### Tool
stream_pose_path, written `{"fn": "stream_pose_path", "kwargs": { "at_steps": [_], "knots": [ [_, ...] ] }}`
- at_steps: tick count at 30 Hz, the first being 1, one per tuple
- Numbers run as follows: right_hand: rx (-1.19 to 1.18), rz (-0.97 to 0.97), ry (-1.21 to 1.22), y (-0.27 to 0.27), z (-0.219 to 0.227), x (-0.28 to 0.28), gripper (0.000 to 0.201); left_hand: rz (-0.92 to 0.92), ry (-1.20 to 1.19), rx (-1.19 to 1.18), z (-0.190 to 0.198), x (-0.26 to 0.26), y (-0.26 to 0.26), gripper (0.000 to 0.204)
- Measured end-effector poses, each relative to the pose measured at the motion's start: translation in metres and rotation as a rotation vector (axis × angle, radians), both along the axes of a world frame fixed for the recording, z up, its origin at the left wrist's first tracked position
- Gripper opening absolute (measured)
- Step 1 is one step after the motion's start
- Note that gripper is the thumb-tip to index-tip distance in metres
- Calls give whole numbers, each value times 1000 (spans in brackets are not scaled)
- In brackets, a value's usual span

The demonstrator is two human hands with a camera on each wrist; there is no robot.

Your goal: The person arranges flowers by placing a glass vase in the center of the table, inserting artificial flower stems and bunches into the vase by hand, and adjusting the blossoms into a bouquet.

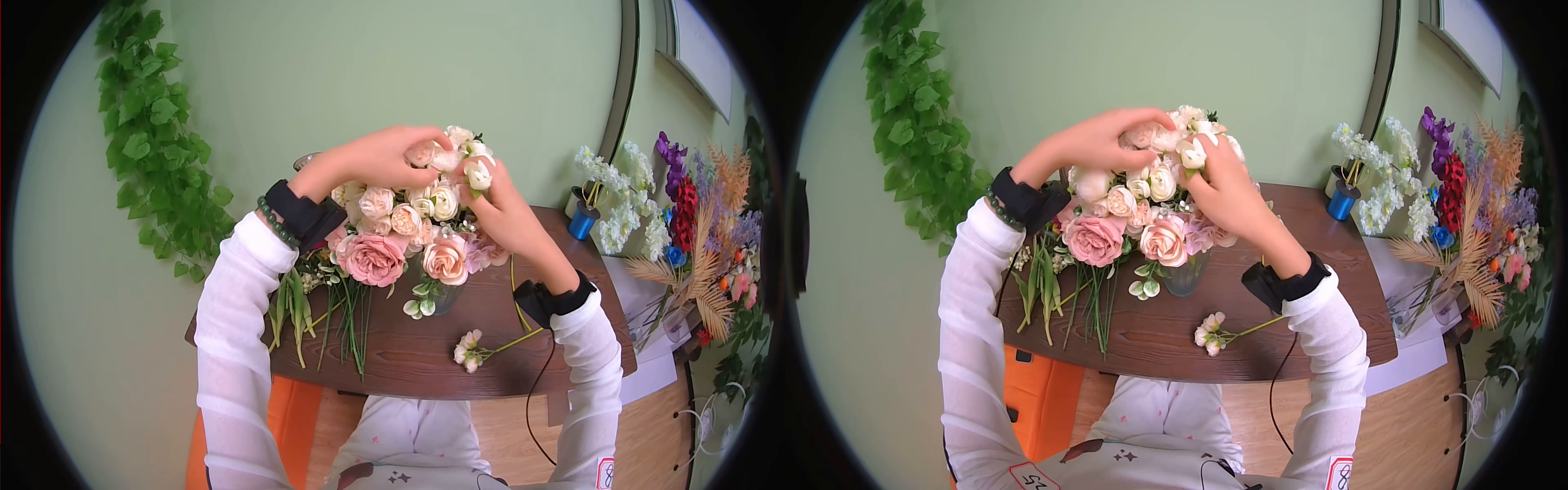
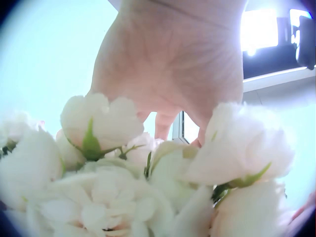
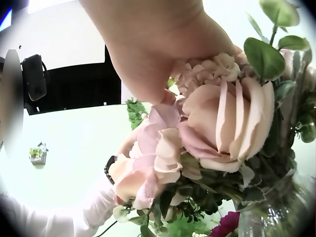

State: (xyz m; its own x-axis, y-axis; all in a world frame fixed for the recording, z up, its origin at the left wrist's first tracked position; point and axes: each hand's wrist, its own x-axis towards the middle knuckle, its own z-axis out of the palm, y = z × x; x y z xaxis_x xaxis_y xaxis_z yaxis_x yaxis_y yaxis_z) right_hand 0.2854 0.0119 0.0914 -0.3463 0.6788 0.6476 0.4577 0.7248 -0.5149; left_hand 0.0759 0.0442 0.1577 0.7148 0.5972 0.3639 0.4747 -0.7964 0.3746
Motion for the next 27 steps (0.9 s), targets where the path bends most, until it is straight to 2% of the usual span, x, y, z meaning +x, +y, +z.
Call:
{"fn": "stream_pose_path", "kwargs": {
  "at_steps": [1, 3, 7, 9, 11, 13, 14, 16, 17, 19, 23, 27],
  "knots": [
    [0, 0, 0, -2, 2, 1, 31, -9, -19, 99, -1, -3, 1, 39],
    [-77, 125, 201, -6, 6, 3, 39, 29, -4, 57, 8, -10, -5, 40],
    [-10, 97, 308, -14, 17, 5, 41, 122, 49, 20, 16, -19, -15, 48],
    [253, 53, 148, -7, 18, 8, 37, 93, 143, 47, 11, -18, -19, 52],
    [244, 57, 59, -6, 13, 6, 35, 64, 236, 76, 2, -17, -25, 56],
    [237, 62, -31, -4, 8, 5, 34, 174, 415, 294, -9, -18, -27, 56],
    [247, 35, -60, -3, 6, 5, 35, 175, 416, 295, -5, -18, -30, 56],
    [258, 8, -90, -4, 5, 4, 36, 179, 296, 86, 7, -18, -35, 56],
    [244, 12, -39, -6, 7, 4, 36, 179, 295, 88, 9, -19, -32, 56],
    [231, 15, 12, -10, 12, 2, 36, 209, 61, -112, 16, -23, -26, 53],
    [339, -7, 6, -14, 24, -6, 35, 200, 10, -40, 13, -31, 17, 49],
    [366, 2, -107, -2, 19, -9, 28, 260, 176, -21, 13, -19, 35, 43]
  ]
}}
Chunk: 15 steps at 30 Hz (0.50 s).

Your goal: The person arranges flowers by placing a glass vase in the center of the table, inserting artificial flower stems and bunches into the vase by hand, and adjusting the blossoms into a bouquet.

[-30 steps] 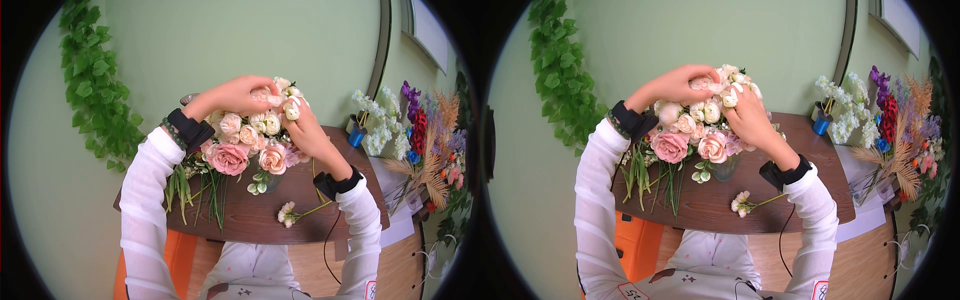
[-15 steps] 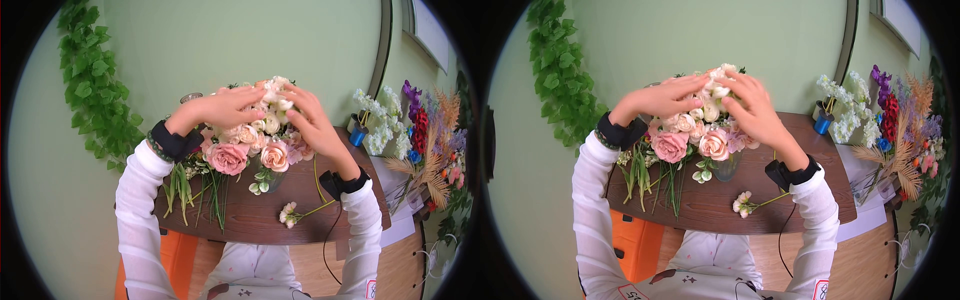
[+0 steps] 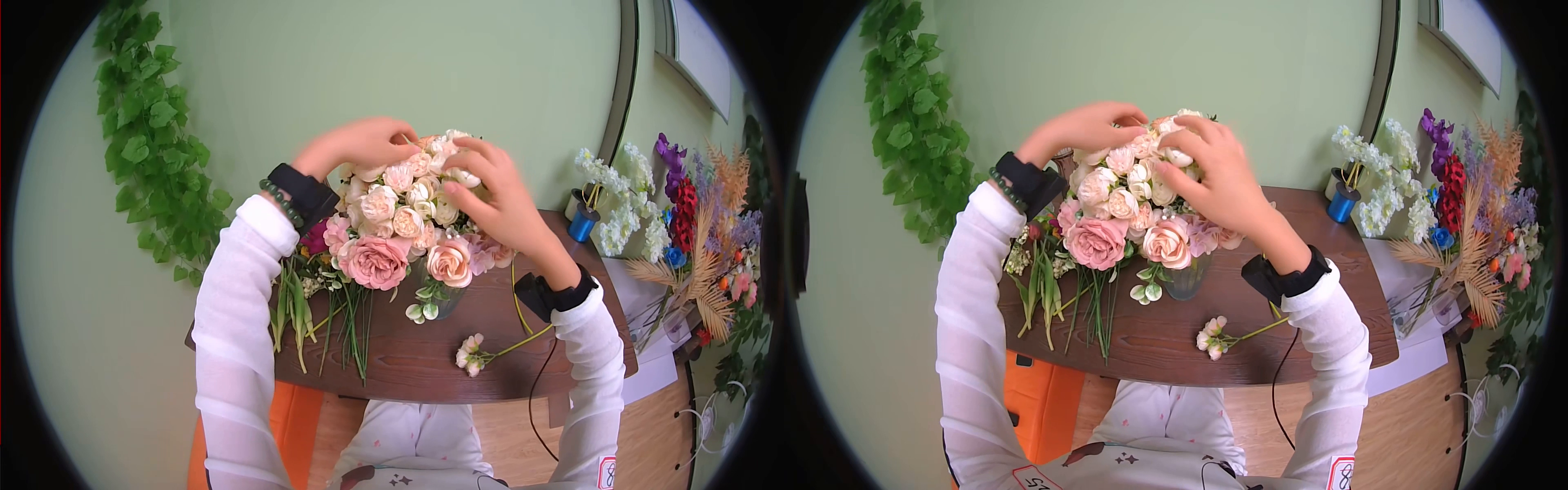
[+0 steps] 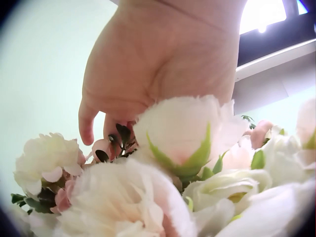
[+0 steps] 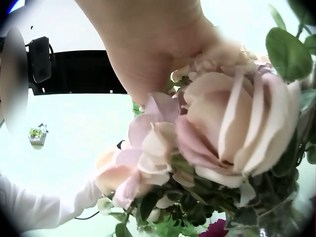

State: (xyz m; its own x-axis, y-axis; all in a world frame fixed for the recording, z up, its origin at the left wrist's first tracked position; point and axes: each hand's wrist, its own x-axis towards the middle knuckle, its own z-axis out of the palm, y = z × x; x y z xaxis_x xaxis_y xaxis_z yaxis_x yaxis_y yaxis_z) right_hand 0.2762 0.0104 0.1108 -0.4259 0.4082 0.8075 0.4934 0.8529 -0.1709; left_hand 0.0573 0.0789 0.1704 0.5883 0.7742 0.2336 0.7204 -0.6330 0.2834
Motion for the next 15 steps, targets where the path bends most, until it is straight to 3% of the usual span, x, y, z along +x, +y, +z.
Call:
{"fn": "stream_pose_path", "kwargs": {
  "at_steps": [1, 5, 8, 15],
  "knots": [
    [2, 0, -2, 1, -2, -1, 28, 47, 72, -31, 1, 5, 2, 41],
    [70, -63, -62, 3, -10, -3, 22, 54, 2, -77, -2, 11, 14, 41],
    [69, -56, -63, 5, -11, -2, 22, -27, 12, -127, 0, 10, 21, 43],
    [62, -108, -94, -1, -10, -4, 25, 80, 224, -112, 1, 18, 23, 56]
  ]
}}
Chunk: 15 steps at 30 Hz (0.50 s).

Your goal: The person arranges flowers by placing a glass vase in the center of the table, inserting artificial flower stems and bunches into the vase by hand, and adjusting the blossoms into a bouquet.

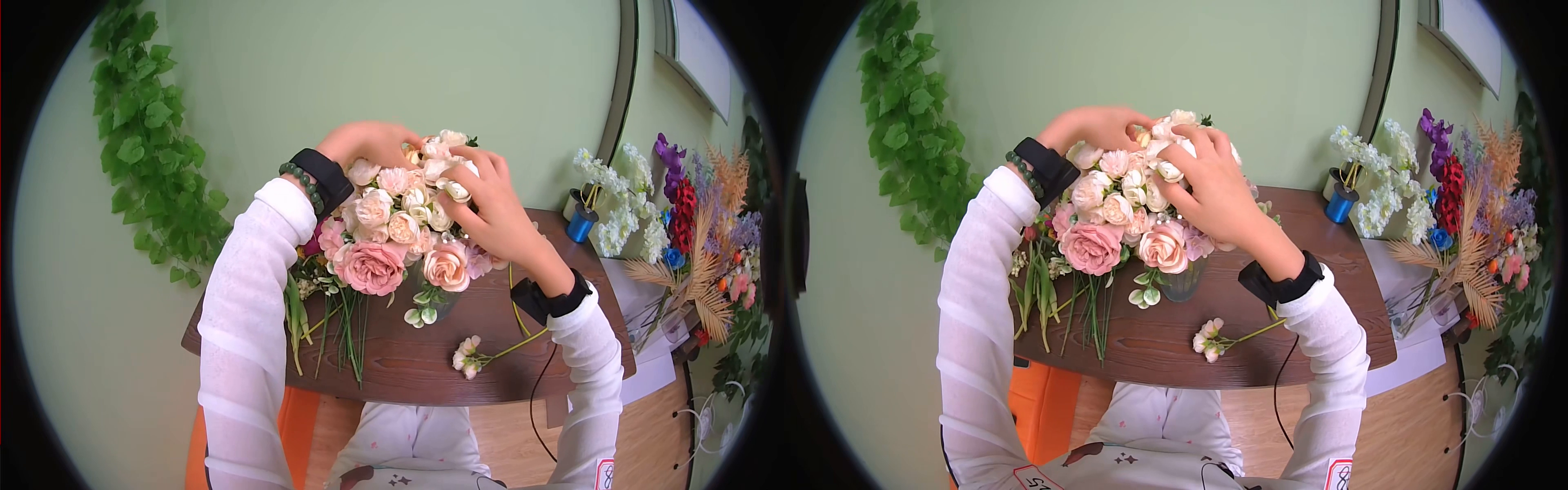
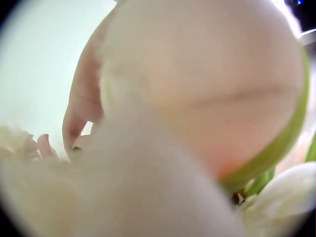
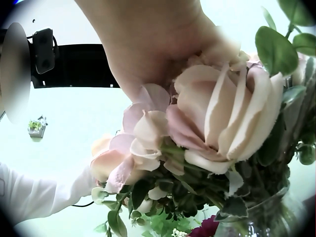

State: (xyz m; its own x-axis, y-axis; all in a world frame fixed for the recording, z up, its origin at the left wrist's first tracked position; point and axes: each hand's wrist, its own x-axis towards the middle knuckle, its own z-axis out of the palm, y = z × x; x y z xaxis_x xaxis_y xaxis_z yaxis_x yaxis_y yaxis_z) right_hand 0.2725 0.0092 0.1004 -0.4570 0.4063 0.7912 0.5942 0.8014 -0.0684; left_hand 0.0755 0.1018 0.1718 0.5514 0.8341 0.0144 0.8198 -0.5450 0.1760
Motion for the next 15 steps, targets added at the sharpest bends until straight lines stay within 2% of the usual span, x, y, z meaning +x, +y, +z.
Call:
{"fn": "stream_pose_path", "kwargs": {
  "at_steps": [4, 5, 7, 8, 10, 15],
  "knots": [
    [-27, -18, -3, 2, 0, 1, 25, -15, 95, -12, 1, 6, 0, 53],
    [-108, 6, -24, 4, 1, 3, 26, -13, 95, -12, -4, 4, 5, 53],
    [-191, 31, -45, 6, 1, 4, 26, -169, 16, 133, -19, -1, 23, 51],
    [-208, 49, -23, 8, 1, 4, 27, -169, 17, 132, -21, -1, 23, 51],
    [-225, 65, -1, 10, -1, 4, 28, -231, -156, 110, -26, -2, 23, 38],
    [-133, 79, 21, 13, -3, 1, 31, -175, -72, 184, -14, 6, 3, 32]
  ]
}}
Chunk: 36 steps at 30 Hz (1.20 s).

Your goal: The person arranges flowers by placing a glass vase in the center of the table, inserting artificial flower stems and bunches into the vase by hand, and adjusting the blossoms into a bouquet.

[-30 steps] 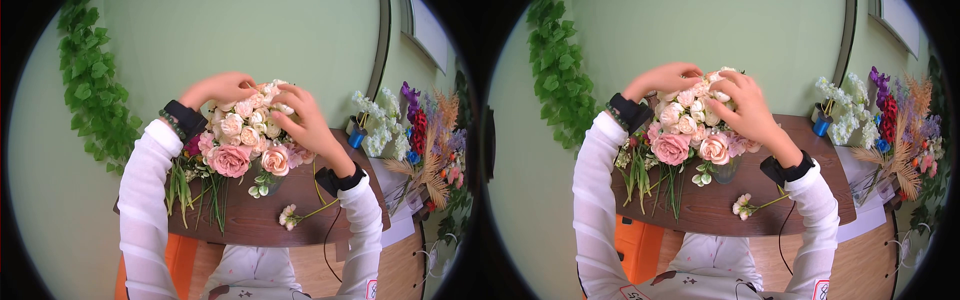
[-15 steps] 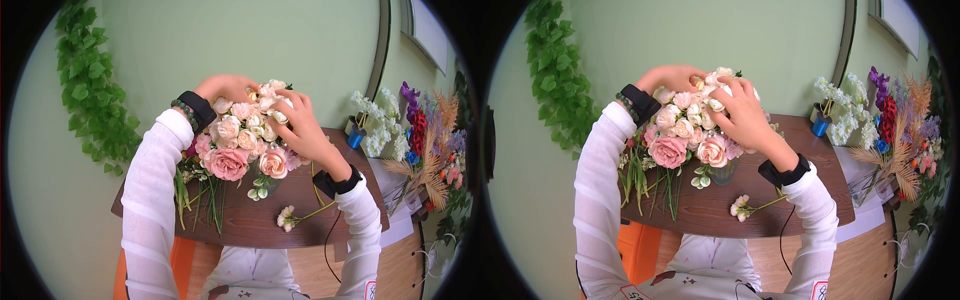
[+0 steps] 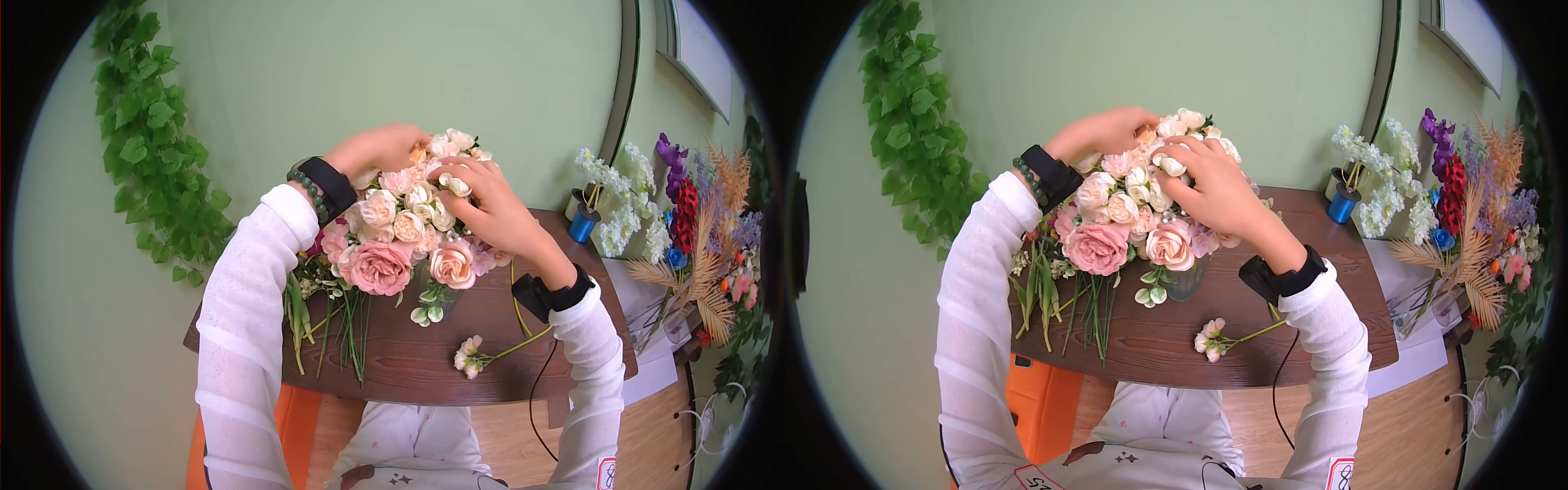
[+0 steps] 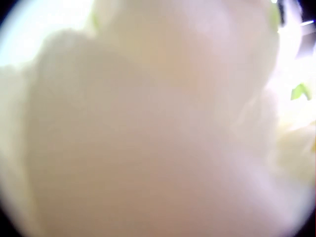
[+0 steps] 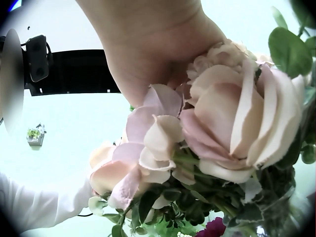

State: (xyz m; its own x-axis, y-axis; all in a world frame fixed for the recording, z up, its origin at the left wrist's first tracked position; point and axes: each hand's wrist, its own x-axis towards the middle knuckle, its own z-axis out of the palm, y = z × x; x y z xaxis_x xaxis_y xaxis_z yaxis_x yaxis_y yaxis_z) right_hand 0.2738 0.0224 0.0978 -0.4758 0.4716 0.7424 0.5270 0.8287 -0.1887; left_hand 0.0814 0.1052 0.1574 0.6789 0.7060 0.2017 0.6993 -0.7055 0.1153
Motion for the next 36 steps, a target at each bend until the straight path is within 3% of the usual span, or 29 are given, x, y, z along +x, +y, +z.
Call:
{"fn": "stream_pose_path", "kwargs": {
  "at_steps": [6, 13, 17, 20, 22, 23, 25, 26, 28, 35, 36],
  "knots": [
    [-170, -26, -32, -10, 8, 2, 26, -71, -148, 31, -2, -7, -6, 24],
    [-132, 2, 22, -1, 1, 4, 30, -74, -355, -40, -6, -7, -11, 20],
    [-121, 30, 41, 0, 0, 5, 30, -106, -356, -1, -2, -9, -17, 25],
    [-146, 60, 71, 2, 0, 6, 30, -70, -365, -106, 7, -13, -26, 24],
    [-162, 77, 97, 4, -1, 6, 29, -124, -327, 214, 19, -16, -32, 23],
    [-144, 93, 143, 5, -3, 5, 29, -124, -326, 215, 22, -16, -32, 23],
    [-130, 112, 190, 4, -3, 4, 28, -139, -285, -77, 26, -17, -34, 21],
    [-176, 103, 206, 1, -1, 4, 28, -135, -285, -78, 24, -16, -38, 21],
    [-222, 95, 223, -2, 0, 3, 27, 10, -32, -46, 17, -11, -46, 21],
    [-241, -11, 258, -5, -2, 9, 26, -121, -39, -172, 23, -13, -46, 22],
    [-236, -10, 274, -5, -2, 9, 26, 0, 22, -147, 26, -8, -48, 22]
  ]
}}
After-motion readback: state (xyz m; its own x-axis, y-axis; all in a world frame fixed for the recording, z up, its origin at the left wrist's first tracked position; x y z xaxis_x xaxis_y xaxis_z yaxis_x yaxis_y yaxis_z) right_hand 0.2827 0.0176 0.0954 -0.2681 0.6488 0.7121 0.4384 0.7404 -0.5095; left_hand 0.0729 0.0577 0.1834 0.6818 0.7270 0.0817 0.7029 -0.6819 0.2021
